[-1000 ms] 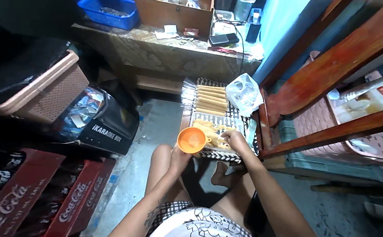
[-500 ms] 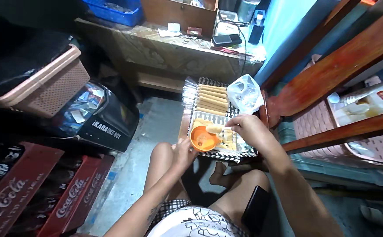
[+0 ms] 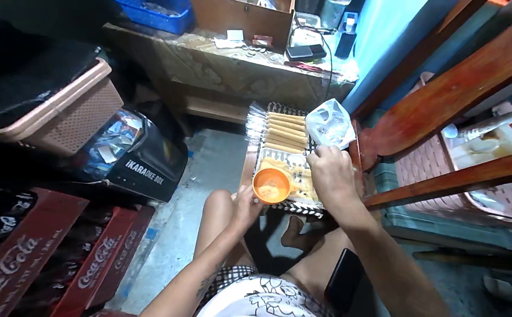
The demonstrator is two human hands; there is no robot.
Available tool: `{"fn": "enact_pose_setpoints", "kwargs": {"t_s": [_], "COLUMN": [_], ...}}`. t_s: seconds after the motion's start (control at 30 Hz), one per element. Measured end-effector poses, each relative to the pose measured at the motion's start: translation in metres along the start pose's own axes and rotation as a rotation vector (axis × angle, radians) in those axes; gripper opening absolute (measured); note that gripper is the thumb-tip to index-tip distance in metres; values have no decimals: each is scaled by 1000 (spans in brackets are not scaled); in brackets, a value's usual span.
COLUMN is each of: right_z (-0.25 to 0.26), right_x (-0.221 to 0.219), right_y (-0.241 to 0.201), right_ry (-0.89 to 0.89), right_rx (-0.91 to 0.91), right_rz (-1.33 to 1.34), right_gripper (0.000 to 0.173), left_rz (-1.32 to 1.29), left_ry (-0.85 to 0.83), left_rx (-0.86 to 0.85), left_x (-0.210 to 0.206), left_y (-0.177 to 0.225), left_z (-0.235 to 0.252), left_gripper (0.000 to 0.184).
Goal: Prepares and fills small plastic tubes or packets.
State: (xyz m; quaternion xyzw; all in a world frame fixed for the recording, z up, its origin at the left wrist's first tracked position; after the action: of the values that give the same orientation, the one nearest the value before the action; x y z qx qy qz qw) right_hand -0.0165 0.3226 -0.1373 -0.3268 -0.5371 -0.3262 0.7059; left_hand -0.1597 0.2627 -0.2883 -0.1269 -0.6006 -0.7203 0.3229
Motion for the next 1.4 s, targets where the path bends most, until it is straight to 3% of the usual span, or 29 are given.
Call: {"fn": "enact_pose_setpoints", "kwargs": {"t_s": [0.1, 0.2, 0.37, 0.5, 0.63, 0.8, 1.07, 1.27, 1.4], "right_z": [18, 16, 13, 12, 9, 5, 9, 12, 8], "right_x": [-69, -123, -167, -185, -180, -156, -75, -25, -23], "right_y": [61, 90, 92, 69, 74, 95, 104, 56, 4], "right_ry": [-208, -227, -284, -392, -469, -436, -350, -452, -473], "right_rx": [-244, -302, -381, -319, -349, -400, -346, -156, 29], "right_rz": [97, 156, 420, 565, 607, 587, 522, 461, 184], "right_gripper": [20, 21, 29, 28, 29, 28, 24, 22, 22], "left_rz": [-5, -10, 21, 57, 45, 34, 57, 39, 50], "left_ry": [11, 18, 1, -8, -17, -62, -106, -99, -97], "left_rx": [2, 7, 39, 53, 59, 69, 57, 27, 29], "left_x": [3, 9, 16, 17, 11, 4, -10, -13, -16], "left_y": [-2, -3, -2, 3, -1, -2, -1, 5, 6], "left_z": [-2, -2, 0, 1, 2, 1, 3, 4, 4], "left_gripper": [15, 17, 20, 20, 21, 19, 17, 15, 17]}}
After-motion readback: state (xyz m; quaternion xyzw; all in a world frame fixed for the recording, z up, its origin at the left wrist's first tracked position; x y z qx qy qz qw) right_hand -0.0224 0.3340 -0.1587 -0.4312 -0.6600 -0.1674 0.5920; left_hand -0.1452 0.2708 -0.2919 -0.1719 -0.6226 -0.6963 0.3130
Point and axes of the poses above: each hand's wrist, its own z-axis towards the middle knuckle, its own x-axis out of the back of the hand, y = z × x, the point moved 9 cm from there along z, towards the middle knuckle, and after that the axes turned 4 degrees about z, right-handed, at the moved point
